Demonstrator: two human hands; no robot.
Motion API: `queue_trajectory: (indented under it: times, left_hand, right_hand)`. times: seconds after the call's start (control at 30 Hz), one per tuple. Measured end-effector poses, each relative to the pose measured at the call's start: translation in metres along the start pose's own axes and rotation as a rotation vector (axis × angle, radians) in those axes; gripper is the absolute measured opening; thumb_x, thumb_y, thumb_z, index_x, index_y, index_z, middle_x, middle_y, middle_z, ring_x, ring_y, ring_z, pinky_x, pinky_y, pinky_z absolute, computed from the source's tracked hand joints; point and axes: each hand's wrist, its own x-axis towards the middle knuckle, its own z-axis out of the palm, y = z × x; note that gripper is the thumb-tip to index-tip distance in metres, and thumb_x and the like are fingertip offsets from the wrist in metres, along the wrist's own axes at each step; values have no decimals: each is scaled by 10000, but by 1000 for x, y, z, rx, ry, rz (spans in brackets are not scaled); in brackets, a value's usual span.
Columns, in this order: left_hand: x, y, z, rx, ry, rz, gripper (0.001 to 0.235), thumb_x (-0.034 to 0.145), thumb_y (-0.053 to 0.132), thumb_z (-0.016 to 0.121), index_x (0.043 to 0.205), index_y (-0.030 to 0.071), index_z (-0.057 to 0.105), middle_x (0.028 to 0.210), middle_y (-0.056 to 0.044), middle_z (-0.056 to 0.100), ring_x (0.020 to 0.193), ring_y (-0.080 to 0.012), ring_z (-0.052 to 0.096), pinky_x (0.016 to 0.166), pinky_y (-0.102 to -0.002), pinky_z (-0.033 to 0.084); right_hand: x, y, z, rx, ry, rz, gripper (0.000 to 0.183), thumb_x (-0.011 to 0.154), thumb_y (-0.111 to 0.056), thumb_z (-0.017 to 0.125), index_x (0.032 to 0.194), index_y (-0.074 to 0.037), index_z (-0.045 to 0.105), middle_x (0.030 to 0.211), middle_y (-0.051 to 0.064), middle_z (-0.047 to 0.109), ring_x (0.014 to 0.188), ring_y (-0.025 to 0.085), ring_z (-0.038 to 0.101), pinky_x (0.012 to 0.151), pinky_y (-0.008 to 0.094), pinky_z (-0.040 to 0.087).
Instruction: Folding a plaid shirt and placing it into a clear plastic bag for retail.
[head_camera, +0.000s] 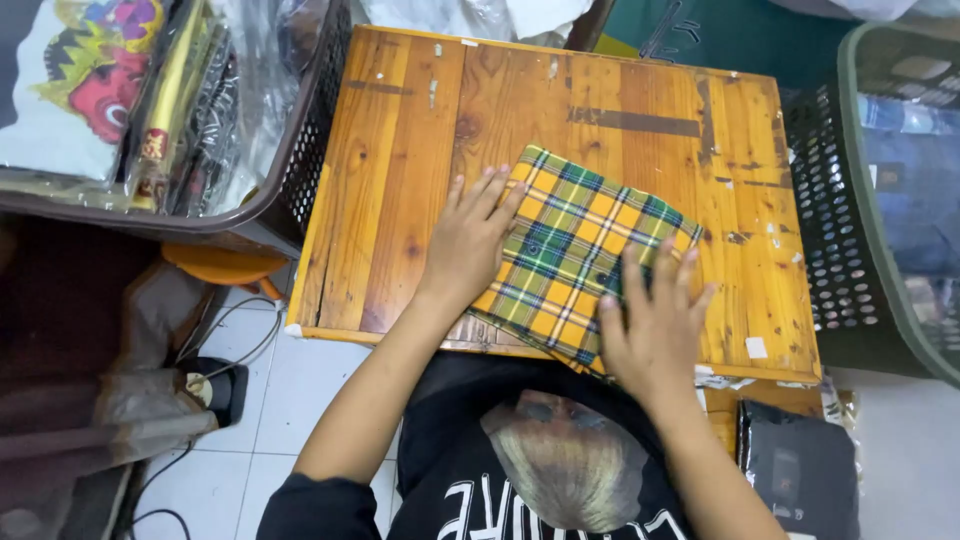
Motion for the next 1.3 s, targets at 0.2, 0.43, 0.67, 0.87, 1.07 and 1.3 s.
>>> queue_trajectory:
  times: [0.2, 0.43, 0.67, 0.87, 1.07, 1.3]
  left_hand:
    - [-7, 7, -4, -96, -319, -111, 515, 853, 432, 413, 1314, 205, 380, 1392, -89, 293, 1273, -332, 261, 999, -554, 170]
    - [-8, 5, -11, -170, -308, -157, 596, 841, 467, 433, 1328, 134, 351, 1396, -94, 277, 1267, -308, 288, 1016, -504, 186]
    - [-19, 36, -35, -134, -343, -368, 662, 859, 467, 381, 1322, 0, 305, 1388, -201, 232, 1265, -381, 240, 1003, -502, 182]
    - [-52, 43, -32, -46, -141, 130, 724, 708, 489, 589, 1298, 124, 384, 1351, -167, 320, 1231, -391, 280, 995, -527, 186]
    - [-65, 24, -24, -17, -60, 370, 384, 847, 226, 474, 1206, 88, 482, 1264, -121, 463, 1188, -257, 412, 1004, -441, 263]
    - [-63, 18, -42, -271, -120, 281, 461, 793, 398, 553, 1167, 129, 534, 1237, -78, 503, 1170, -239, 437, 999, -414, 273]
  right_hand:
    - [-17, 8, 38, -70, 153, -123, 564, 856, -414, 369, 1317, -90, 382, 1359, 258, 281, 1254, 460, 201, 952, 615, 110]
    - [-39, 29, 50, -16, 496, -558, 505, 713, -486, 588, 1110, -173, 594, 1151, 121, 536, 1043, 307, 521, 883, 456, 364]
    - [-34, 84, 49, -132, 482, -553, 220, 743, -267, 638, 947, -186, 656, 921, 53, 586, 782, 247, 577, 674, 353, 456]
    - [-19, 69, 26, -51, 546, -673, 156, 767, -199, 632, 888, -106, 663, 815, 80, 580, 653, 247, 558, 606, 340, 449]
    - [-22, 79, 40, -152, 598, -769, 83, 821, -102, 583, 807, -62, 654, 719, 87, 563, 560, 218, 541, 530, 302, 453]
    - [-14, 70, 5, 518, 24, -413, 207, 715, -296, 627, 743, -92, 652, 651, 68, 597, 555, 270, 566, 538, 335, 459]
